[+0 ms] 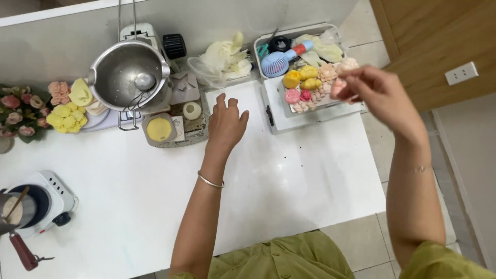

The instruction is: Melting and mixing wax in a small pot using an electric heater and a heat gun.

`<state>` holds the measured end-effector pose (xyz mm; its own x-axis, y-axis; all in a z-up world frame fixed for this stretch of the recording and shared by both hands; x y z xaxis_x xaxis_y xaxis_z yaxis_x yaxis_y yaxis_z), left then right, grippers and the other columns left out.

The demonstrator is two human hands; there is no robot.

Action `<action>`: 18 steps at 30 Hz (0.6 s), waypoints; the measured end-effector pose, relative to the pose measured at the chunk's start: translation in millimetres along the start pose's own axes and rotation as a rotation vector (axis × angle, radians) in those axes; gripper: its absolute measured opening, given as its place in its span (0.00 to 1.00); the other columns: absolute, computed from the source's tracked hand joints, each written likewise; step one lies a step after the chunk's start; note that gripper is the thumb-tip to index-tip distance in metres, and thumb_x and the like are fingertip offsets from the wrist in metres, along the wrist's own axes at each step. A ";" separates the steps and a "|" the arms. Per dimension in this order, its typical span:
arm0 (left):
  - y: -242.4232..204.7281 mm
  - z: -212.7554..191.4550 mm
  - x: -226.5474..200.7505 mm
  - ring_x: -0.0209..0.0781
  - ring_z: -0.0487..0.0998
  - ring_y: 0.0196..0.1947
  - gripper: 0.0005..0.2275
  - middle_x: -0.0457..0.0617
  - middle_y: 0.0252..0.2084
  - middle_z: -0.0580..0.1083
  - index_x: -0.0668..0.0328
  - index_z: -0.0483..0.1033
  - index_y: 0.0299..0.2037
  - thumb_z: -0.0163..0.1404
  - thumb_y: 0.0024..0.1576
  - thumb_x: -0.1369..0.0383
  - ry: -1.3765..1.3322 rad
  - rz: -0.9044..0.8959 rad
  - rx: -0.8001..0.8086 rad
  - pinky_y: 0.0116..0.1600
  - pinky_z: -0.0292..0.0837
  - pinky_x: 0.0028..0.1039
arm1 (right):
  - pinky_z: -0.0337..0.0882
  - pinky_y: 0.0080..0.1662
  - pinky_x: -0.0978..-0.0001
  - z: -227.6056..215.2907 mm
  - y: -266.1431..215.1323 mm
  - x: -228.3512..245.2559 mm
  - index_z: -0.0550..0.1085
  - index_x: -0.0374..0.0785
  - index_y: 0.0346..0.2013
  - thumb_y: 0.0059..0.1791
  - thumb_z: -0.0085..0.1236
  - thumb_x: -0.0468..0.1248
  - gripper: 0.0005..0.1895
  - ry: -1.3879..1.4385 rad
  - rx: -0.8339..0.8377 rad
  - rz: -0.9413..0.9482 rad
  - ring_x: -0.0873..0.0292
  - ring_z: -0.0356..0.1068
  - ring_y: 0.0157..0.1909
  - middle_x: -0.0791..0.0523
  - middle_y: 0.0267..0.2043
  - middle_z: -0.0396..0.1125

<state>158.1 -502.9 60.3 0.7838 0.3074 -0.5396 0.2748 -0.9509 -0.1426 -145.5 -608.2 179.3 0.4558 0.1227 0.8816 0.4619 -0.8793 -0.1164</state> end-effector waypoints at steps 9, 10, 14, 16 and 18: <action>133.4 61.9 47.4 0.54 0.74 0.61 0.12 0.58 0.63 0.70 0.68 0.75 0.54 0.53 0.61 0.74 0.178 0.107 -0.353 0.67 0.71 0.41 | 0.72 0.50 0.56 -15.9 237.7 -136.2 0.78 0.34 0.49 0.52 0.60 0.38 0.14 -0.619 0.103 -0.059 0.47 0.75 0.47 0.47 0.45 0.76; 137.4 52.2 39.6 0.54 0.74 0.61 0.12 0.58 0.63 0.70 0.68 0.75 0.54 0.53 0.61 0.74 0.180 0.096 -0.351 0.67 0.71 0.41 | 0.72 0.50 0.56 -14.6 250.1 -151.3 0.78 0.34 0.49 0.52 0.60 0.38 0.14 -0.617 0.114 -0.060 0.47 0.75 0.47 0.47 0.45 0.76; 161.4 38.5 29.4 0.53 0.79 0.46 0.20 0.59 0.49 0.75 0.61 0.76 0.54 0.55 0.49 0.76 0.538 0.010 -0.435 0.54 0.72 0.43 | 0.72 0.50 0.52 -5.3 281.0 -194.9 0.78 0.36 0.51 0.41 0.65 0.33 0.23 -0.746 0.246 -0.184 0.42 0.73 0.49 0.46 0.48 0.74; 180.0 52.0 53.7 0.53 0.80 0.40 0.23 0.61 0.44 0.76 0.60 0.76 0.55 0.56 0.46 0.76 0.642 -0.042 -0.436 0.50 0.73 0.44 | 0.71 0.49 0.51 1.5 284.3 -205.1 0.77 0.36 0.51 0.37 0.69 0.33 0.27 -0.769 0.288 -0.237 0.41 0.72 0.50 0.46 0.47 0.73; 204.2 74.6 96.3 0.55 0.82 0.40 0.15 0.61 0.46 0.76 0.59 0.76 0.53 0.54 0.55 0.75 0.639 -0.168 -0.279 0.51 0.75 0.43 | 0.70 0.47 0.45 5.9 285.1 -211.1 0.75 0.34 0.54 0.30 0.75 0.39 0.38 -0.848 0.296 -0.283 0.38 0.70 0.49 0.43 0.47 0.71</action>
<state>248.1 -670.2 -82.7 0.8678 0.4913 0.0742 0.4856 -0.8703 0.0826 -105.6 -882.0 -42.6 0.6450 0.7105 0.2812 0.7617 -0.6271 -0.1627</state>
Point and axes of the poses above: each hand's wrist, its own y-axis towards the middle knuckle, its own z-axis out of the palm, x = y × z, the point moved 2 cm from there along y, towards the middle knuckle
